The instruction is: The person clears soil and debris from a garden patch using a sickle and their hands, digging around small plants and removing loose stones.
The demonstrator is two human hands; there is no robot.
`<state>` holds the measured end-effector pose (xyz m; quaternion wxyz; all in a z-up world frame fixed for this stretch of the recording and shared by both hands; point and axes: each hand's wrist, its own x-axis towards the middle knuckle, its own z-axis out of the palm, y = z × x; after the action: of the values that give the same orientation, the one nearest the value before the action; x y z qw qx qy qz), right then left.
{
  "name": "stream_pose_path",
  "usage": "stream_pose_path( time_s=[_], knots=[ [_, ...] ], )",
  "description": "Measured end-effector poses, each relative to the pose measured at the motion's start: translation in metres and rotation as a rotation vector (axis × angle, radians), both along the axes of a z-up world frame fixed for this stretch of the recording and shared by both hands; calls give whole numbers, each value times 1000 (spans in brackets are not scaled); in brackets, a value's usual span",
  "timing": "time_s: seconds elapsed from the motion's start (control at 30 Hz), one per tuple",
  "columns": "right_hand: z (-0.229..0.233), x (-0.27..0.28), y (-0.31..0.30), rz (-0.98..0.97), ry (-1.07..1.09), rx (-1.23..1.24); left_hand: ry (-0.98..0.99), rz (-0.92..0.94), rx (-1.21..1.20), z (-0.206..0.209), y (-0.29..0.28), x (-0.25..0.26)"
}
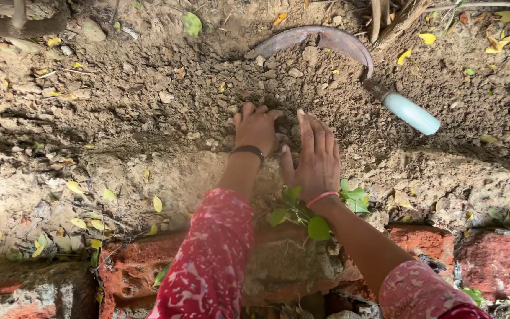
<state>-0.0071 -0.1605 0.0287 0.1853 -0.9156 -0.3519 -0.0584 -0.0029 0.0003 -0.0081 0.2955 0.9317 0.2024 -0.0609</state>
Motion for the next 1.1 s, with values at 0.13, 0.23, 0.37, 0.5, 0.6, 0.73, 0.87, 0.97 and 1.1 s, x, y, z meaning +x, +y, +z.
stream_pose_path(
  time_s=[0.13,0.23,0.37,0.5,0.6,0.73,0.87,0.97,1.1],
  knots=[
    [0,1,1,-10,13,0,-163,39,17,7,1,-9],
    [1,-1,1,0,27,26,-501,83,120,0,1,-15],
    [4,-2,1,8,31,48,-556,111,7,-4,2,-17],
    [2,-2,1,-5,37,-3,-629,100,5,-5,2,-22],
    [0,1,3,-39,56,-131,-562,45,19,-3,0,-19],
    [-1,2,1,-18,79,-101,-498,-112,-9,20,1,-35],
    [1,1,2,-16,78,-90,54,-224,-819,66,33,-81],
    [3,0,3,-29,92,-95,290,-223,-706,79,59,-95],
    [4,0,4,-37,105,-61,90,-406,-269,57,50,-77]
  ],
)
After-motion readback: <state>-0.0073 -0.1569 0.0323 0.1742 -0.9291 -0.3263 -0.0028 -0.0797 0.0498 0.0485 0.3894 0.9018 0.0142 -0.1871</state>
